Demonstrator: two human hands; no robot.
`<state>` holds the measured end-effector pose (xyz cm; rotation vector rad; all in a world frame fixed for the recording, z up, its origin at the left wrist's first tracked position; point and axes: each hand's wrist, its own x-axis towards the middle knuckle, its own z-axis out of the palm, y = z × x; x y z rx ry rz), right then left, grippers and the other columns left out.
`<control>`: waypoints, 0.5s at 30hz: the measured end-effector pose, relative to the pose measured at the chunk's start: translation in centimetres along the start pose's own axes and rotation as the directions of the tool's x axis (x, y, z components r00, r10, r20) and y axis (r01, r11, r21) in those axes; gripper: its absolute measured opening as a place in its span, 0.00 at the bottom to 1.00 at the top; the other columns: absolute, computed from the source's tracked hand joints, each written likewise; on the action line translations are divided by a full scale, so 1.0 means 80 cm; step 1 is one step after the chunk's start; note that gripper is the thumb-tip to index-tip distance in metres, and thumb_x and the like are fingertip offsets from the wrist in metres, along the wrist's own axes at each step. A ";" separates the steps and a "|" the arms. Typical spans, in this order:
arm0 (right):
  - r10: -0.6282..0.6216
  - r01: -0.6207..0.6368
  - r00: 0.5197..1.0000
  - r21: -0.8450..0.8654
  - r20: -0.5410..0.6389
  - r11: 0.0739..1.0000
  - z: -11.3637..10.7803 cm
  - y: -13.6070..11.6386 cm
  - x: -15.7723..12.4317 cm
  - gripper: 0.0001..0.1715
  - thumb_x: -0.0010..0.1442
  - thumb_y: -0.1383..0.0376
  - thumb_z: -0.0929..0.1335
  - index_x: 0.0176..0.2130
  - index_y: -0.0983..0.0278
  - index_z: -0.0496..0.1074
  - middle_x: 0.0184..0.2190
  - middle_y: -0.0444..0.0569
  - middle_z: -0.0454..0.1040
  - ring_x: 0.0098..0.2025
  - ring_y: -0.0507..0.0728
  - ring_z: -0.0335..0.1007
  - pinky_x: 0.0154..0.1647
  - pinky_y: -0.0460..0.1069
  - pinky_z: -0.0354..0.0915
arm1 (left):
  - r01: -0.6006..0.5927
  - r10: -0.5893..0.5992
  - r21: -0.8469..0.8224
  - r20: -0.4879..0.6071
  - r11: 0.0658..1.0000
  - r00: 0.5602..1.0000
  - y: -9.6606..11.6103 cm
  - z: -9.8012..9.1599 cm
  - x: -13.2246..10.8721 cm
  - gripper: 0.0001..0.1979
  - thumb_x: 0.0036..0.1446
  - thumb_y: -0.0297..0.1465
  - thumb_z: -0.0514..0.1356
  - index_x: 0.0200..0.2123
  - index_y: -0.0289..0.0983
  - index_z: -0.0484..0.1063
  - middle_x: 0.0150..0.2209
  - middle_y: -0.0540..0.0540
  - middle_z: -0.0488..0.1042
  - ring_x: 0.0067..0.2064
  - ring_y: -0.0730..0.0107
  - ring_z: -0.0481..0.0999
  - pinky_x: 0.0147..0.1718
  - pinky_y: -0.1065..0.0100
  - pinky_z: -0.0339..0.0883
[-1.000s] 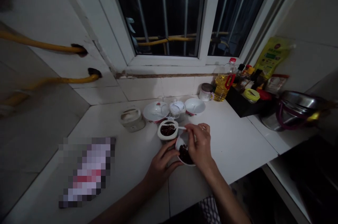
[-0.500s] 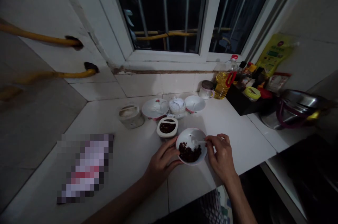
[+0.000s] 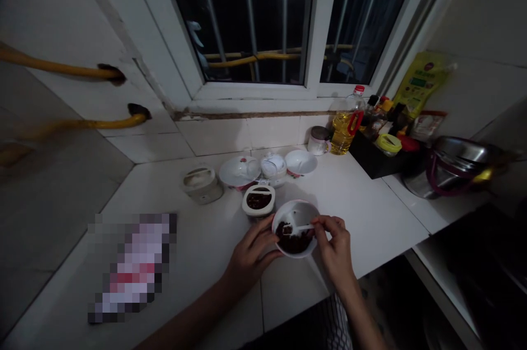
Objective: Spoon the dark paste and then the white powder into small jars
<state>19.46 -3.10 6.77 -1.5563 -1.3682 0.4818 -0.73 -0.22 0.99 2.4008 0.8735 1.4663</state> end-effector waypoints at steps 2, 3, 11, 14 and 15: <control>0.044 -0.043 0.999 0.058 -0.028 0.997 -0.005 -0.001 0.002 0.14 0.56 0.55 0.67 0.31 0.62 0.76 0.22 0.48 0.76 0.34 0.61 0.70 0.39 0.54 0.64 | 0.020 -0.020 -0.017 0.001 1.000 1.000 -0.001 0.000 0.000 0.09 0.63 0.34 0.57 0.43 0.36 0.69 0.54 0.34 0.67 0.50 0.59 0.75 0.45 0.59 0.75; 0.068 -0.065 0.997 0.095 -0.024 0.993 -0.006 -0.002 0.003 0.15 0.55 0.54 0.67 0.31 0.62 0.75 0.21 0.47 0.75 0.32 0.60 0.71 0.37 0.54 0.65 | 0.027 -0.027 -0.025 0.002 0.999 1.000 -0.001 0.000 0.001 0.08 0.63 0.34 0.57 0.42 0.36 0.69 0.54 0.35 0.67 0.50 0.59 0.75 0.45 0.59 0.75; 0.165 -0.190 0.981 0.380 0.097 0.905 -0.004 -0.002 0.012 0.14 0.53 0.56 0.69 0.29 0.65 0.74 0.18 0.46 0.73 0.23 0.55 0.67 0.28 0.50 0.65 | 0.032 -0.033 -0.037 -0.021 0.999 0.999 0.000 -0.001 0.003 0.08 0.61 0.34 0.59 0.42 0.36 0.70 0.54 0.35 0.68 0.50 0.58 0.76 0.44 0.60 0.75; 0.171 -0.197 0.980 0.427 0.098 0.882 0.000 -0.001 0.018 0.12 0.53 0.57 0.70 0.29 0.65 0.74 0.18 0.46 0.73 0.23 0.54 0.66 0.28 0.50 0.64 | 0.035 -0.036 -0.036 -0.030 0.999 0.999 -0.001 0.000 0.002 0.08 0.61 0.34 0.59 0.42 0.36 0.70 0.54 0.34 0.68 0.49 0.59 0.76 0.45 0.60 0.75; 0.167 -0.190 0.982 0.438 0.092 0.878 0.001 -0.002 0.021 0.11 0.53 0.58 0.70 0.29 0.64 0.74 0.18 0.45 0.73 0.23 0.54 0.66 0.29 0.49 0.64 | 0.037 -0.038 -0.035 -0.030 0.999 0.999 -0.002 0.000 0.002 0.08 0.62 0.34 0.59 0.42 0.36 0.70 0.54 0.34 0.68 0.49 0.59 0.76 0.45 0.60 0.75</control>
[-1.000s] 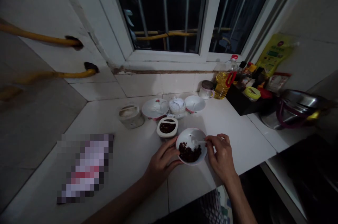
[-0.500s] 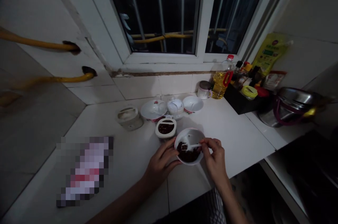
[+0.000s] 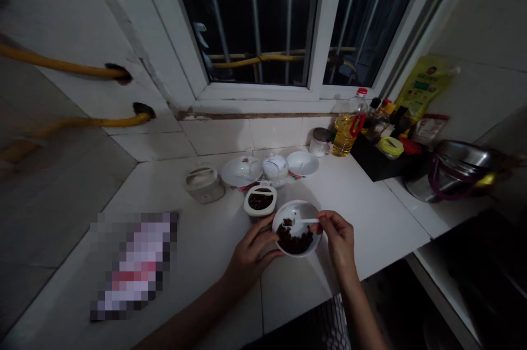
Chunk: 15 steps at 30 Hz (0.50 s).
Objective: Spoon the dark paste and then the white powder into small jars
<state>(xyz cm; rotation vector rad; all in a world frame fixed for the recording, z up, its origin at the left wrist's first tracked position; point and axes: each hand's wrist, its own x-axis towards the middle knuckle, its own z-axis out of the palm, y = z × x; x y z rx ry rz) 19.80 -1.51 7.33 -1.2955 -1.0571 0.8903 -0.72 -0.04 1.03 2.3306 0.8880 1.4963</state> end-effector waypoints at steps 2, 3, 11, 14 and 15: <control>-0.028 0.028 1.000 0.009 -0.009 1.000 0.007 -0.004 0.007 0.10 0.53 0.59 0.70 0.29 0.64 0.74 0.19 0.45 0.73 0.24 0.54 0.66 0.29 0.49 0.64 | 0.009 -0.009 -0.002 0.003 1.000 1.000 0.000 0.000 -0.001 0.08 0.62 0.34 0.58 0.41 0.36 0.70 0.54 0.34 0.68 0.50 0.59 0.76 0.46 0.60 0.74; -0.049 0.049 0.999 0.006 -0.012 0.999 0.012 -0.007 0.010 0.10 0.53 0.59 0.70 0.30 0.64 0.74 0.19 0.45 0.74 0.24 0.54 0.66 0.29 0.49 0.64 | 0.015 -0.015 -0.002 0.007 1.000 1.000 0.000 0.000 -0.001 0.08 0.62 0.34 0.58 0.41 0.36 0.70 0.54 0.34 0.68 0.50 0.59 0.76 0.46 0.61 0.74; -0.551 0.552 0.821 -0.455 0.149 0.699 0.065 -0.026 0.025 0.10 0.63 0.67 0.62 0.39 0.61 0.73 0.29 0.48 0.78 0.34 0.57 0.71 0.43 0.55 0.64 | 0.024 -0.024 -0.009 -0.007 1.000 1.000 0.001 -0.001 0.002 0.07 0.61 0.32 0.60 0.40 0.36 0.71 0.53 0.36 0.69 0.46 0.61 0.77 0.45 0.62 0.75; -0.657 0.760 0.623 -0.529 0.426 0.378 0.074 -0.026 0.025 0.16 0.59 0.75 0.60 0.40 0.62 0.72 0.30 0.47 0.78 0.33 0.56 0.71 0.50 0.58 0.59 | 0.015 -0.015 -0.001 -0.018 1.000 1.000 0.001 0.000 0.002 0.07 0.61 0.33 0.59 0.40 0.36 0.71 0.52 0.36 0.69 0.48 0.60 0.76 0.45 0.62 0.74; -0.658 0.784 0.588 -0.533 0.470 0.319 0.074 -0.026 0.024 0.17 0.58 0.76 0.60 0.41 0.62 0.72 0.30 0.47 0.78 0.33 0.56 0.71 0.50 0.58 0.59 | 0.017 -0.017 0.004 -0.016 1.000 1.000 0.001 0.000 0.002 0.08 0.61 0.33 0.59 0.40 0.36 0.71 0.52 0.36 0.70 0.48 0.60 0.76 0.46 0.61 0.74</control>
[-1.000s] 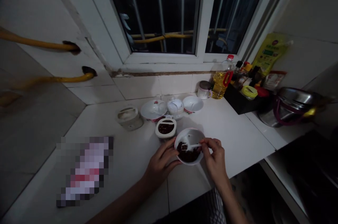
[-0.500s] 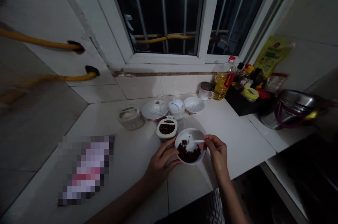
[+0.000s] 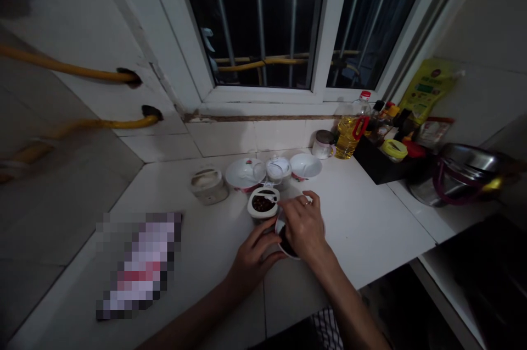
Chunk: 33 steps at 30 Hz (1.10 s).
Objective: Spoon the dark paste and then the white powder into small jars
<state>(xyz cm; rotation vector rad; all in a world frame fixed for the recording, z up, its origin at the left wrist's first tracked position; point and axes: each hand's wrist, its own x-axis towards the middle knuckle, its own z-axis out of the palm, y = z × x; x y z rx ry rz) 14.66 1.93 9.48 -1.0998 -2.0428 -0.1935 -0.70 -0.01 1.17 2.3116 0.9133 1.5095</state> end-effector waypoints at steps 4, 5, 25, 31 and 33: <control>0.034 -0.035 0.995 -0.007 -0.096 0.999 -0.015 0.003 -0.012 0.17 0.59 0.76 0.60 0.42 0.60 0.71 0.32 0.46 0.78 0.31 0.55 0.71 0.51 0.59 0.59 | 0.020 -0.020 -0.005 0.026 1.000 0.999 0.000 0.000 -0.001 0.08 0.60 0.34 0.60 0.41 0.36 0.71 0.53 0.36 0.69 0.49 0.59 0.76 0.46 0.61 0.74; 0.072 -0.070 0.988 0.019 -0.140 0.997 -0.021 0.006 -0.019 0.16 0.60 0.75 0.61 0.43 0.60 0.71 0.32 0.46 0.78 0.30 0.55 0.72 0.51 0.60 0.60 | 0.020 -0.020 -0.010 0.025 1.000 0.999 0.000 0.000 -0.001 0.08 0.60 0.34 0.60 0.41 0.36 0.71 0.53 0.36 0.69 0.48 0.60 0.76 0.46 0.61 0.74; 0.229 -0.230 0.971 0.011 0.073 0.973 -0.063 0.023 -0.084 0.09 0.62 0.71 0.63 0.39 0.60 0.70 0.27 0.44 0.77 0.27 0.55 0.71 0.49 0.62 0.60 | -0.093 0.091 0.048 0.042 0.995 0.995 0.000 0.001 -0.005 0.09 0.61 0.34 0.59 0.42 0.36 0.70 0.54 0.33 0.67 0.54 0.55 0.73 0.47 0.57 0.74; 0.382 -0.402 0.915 0.194 0.133 0.895 -0.042 0.011 -0.090 0.09 0.63 0.67 0.63 0.37 0.59 0.72 0.25 0.42 0.77 0.31 0.56 0.72 0.55 0.61 0.57 | -0.087 0.084 0.063 0.055 0.994 0.995 0.003 -0.001 -0.004 0.09 0.62 0.34 0.58 0.42 0.35 0.69 0.54 0.32 0.67 0.53 0.55 0.73 0.47 0.58 0.74; 0.497 -0.501 0.864 0.267 0.088 0.824 -0.037 0.008 -0.090 0.09 0.62 0.63 0.64 0.35 0.59 0.74 0.23 0.43 0.77 0.33 0.58 0.72 0.53 0.61 0.58 | -0.090 0.087 0.065 0.055 0.994 0.995 0.005 -0.002 -0.002 0.09 0.62 0.34 0.57 0.42 0.36 0.69 0.54 0.33 0.67 0.53 0.56 0.73 0.47 0.58 0.74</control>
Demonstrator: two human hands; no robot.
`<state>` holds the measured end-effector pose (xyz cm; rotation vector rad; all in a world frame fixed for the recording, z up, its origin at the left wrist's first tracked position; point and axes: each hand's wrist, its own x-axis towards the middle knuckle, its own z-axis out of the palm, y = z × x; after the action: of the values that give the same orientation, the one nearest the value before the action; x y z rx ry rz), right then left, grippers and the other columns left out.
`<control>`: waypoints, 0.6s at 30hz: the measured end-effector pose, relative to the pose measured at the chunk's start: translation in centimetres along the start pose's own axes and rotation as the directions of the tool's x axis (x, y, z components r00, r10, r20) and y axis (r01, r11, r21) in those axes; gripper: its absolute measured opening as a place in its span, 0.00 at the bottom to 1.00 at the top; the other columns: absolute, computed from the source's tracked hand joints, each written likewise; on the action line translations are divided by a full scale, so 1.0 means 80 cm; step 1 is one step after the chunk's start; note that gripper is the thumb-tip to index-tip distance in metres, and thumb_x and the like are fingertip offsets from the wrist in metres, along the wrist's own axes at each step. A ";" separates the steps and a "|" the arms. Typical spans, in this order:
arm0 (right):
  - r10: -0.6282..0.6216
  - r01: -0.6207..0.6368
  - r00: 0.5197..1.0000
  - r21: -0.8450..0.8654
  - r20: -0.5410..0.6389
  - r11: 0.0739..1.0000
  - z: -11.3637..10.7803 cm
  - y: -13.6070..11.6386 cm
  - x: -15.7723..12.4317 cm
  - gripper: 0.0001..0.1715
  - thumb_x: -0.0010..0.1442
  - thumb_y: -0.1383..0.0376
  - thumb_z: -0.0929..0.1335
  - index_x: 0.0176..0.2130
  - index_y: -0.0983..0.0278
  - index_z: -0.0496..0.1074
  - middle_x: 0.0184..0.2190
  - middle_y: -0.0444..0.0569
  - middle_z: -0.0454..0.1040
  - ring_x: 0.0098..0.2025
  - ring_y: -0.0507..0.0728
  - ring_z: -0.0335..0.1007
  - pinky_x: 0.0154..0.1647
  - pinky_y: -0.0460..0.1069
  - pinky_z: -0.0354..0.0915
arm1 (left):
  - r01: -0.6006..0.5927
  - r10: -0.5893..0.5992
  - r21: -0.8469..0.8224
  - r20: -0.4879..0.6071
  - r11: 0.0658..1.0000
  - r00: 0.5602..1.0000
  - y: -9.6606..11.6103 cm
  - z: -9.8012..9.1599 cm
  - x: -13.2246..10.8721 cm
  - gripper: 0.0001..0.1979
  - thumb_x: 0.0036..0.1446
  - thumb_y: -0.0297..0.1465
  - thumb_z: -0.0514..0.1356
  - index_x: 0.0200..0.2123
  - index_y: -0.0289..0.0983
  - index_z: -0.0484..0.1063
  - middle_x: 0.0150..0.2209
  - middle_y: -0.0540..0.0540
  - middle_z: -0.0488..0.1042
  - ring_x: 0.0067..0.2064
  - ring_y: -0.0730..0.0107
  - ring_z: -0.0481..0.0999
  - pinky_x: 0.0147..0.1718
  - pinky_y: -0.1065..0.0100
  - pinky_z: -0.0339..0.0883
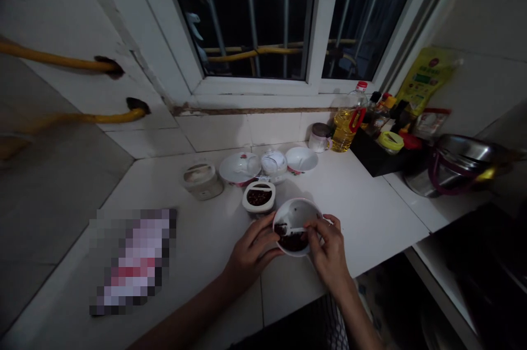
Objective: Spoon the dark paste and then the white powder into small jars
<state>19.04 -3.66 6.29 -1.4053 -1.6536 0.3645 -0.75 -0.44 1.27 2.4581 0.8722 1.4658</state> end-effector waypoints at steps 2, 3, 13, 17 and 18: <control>0.149 -0.141 0.987 0.107 -0.067 0.984 0.001 0.000 0.001 0.10 0.60 0.59 0.66 0.33 0.60 0.75 0.21 0.45 0.77 0.34 0.60 0.72 0.48 0.59 0.62 | -0.004 0.004 -0.011 -0.002 1.000 1.000 0.000 -0.001 0.001 0.08 0.62 0.34 0.58 0.43 0.36 0.69 0.55 0.34 0.67 0.54 0.56 0.73 0.47 0.59 0.75; 0.229 -0.213 0.970 0.178 -0.076 0.961 -0.001 0.001 0.002 0.11 0.58 0.57 0.67 0.32 0.61 0.75 0.21 0.46 0.76 0.33 0.61 0.72 0.44 0.57 0.64 | -0.005 0.005 -0.020 -0.002 1.000 1.000 0.000 -0.001 0.001 0.08 0.62 0.33 0.58 0.42 0.36 0.69 0.55 0.34 0.67 0.54 0.56 0.73 0.47 0.59 0.75; 0.485 -0.420 0.874 0.534 0.021 0.734 -0.010 0.007 0.009 0.14 0.50 0.55 0.72 0.30 0.64 0.76 0.19 0.45 0.74 0.25 0.55 0.68 0.33 0.50 0.64 | 0.040 -0.040 -0.071 -0.003 0.997 0.999 -0.003 0.001 -0.001 0.08 0.61 0.33 0.59 0.42 0.36 0.69 0.55 0.34 0.67 0.51 0.58 0.74 0.45 0.59 0.75; 0.505 -0.435 0.863 0.544 0.024 0.718 -0.007 0.009 0.010 0.14 0.49 0.55 0.72 0.29 0.64 0.76 0.19 0.45 0.74 0.25 0.55 0.68 0.32 0.49 0.64 | 0.031 -0.032 -0.055 -0.012 0.998 0.999 -0.004 0.001 0.000 0.08 0.62 0.34 0.58 0.41 0.34 0.69 0.53 0.33 0.68 0.52 0.56 0.74 0.46 0.60 0.74; 0.507 -0.436 0.861 0.547 0.024 0.714 -0.007 0.010 0.010 0.14 0.49 0.55 0.72 0.29 0.64 0.76 0.19 0.45 0.74 0.25 0.55 0.68 0.32 0.49 0.64 | 0.029 -0.029 -0.055 -0.013 0.998 0.999 -0.004 0.002 0.000 0.08 0.62 0.34 0.58 0.41 0.34 0.69 0.53 0.32 0.68 0.53 0.56 0.73 0.46 0.60 0.74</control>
<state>20.01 -2.86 6.39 -1.3541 -0.9416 0.9398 -0.76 -0.16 1.06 2.3891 0.8550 1.4781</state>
